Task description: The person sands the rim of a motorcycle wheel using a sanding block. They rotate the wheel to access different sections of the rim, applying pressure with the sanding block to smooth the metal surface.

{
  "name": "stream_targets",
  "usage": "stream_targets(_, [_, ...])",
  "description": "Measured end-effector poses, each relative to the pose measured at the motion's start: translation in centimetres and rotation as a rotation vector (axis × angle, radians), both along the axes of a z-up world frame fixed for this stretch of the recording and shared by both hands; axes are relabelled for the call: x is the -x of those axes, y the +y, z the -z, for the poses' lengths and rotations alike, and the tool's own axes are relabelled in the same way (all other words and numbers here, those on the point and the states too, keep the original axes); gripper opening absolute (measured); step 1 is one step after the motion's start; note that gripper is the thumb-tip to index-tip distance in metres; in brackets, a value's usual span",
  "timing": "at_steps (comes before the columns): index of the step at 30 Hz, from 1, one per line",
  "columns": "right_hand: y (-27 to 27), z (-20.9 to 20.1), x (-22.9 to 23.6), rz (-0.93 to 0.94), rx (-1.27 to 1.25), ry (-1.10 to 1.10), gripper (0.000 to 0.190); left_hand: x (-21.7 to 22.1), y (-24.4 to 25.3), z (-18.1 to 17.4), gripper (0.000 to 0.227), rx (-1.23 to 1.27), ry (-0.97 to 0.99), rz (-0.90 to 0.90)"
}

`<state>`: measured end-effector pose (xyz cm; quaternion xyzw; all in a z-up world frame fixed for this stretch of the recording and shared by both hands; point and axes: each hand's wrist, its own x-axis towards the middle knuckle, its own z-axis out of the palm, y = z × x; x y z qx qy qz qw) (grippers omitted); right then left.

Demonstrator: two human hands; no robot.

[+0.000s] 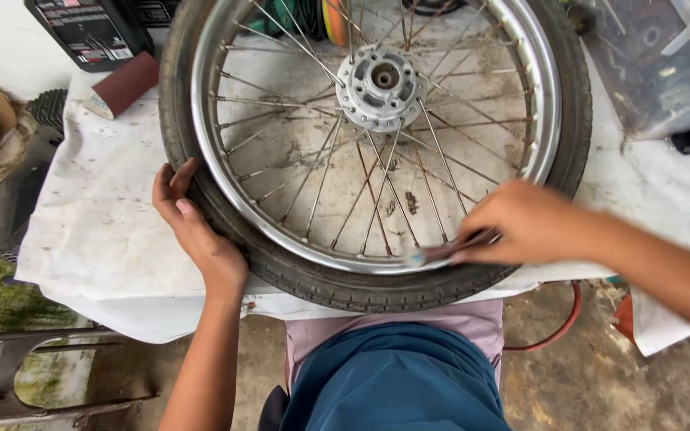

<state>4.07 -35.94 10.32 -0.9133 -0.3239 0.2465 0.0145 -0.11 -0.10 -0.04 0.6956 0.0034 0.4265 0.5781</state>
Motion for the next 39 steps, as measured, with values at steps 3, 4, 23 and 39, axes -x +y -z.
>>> stream_targets(3, [3.1,2.5,1.4,-0.101,-0.324,-0.048,0.017,-0.2,0.2,0.2,0.056,-0.069,0.073,-0.051])
stream_targets(4, [2.3,2.4,1.2,-0.108,-0.323,-0.046,0.017,0.0,0.1,0.2,0.056,-0.067,0.073,-0.058])
stream_targets(23, [18.7,4.4,-1.4,-0.009,-0.569,0.012,0.037,0.0,-0.3,0.3,0.057,0.004,0.055,-0.032])
stream_targets(39, [21.2,3.8,-1.7,0.063,-0.709,-0.051,0.026,0.0,-0.2,0.5,0.059,0.054,0.04,-0.004])
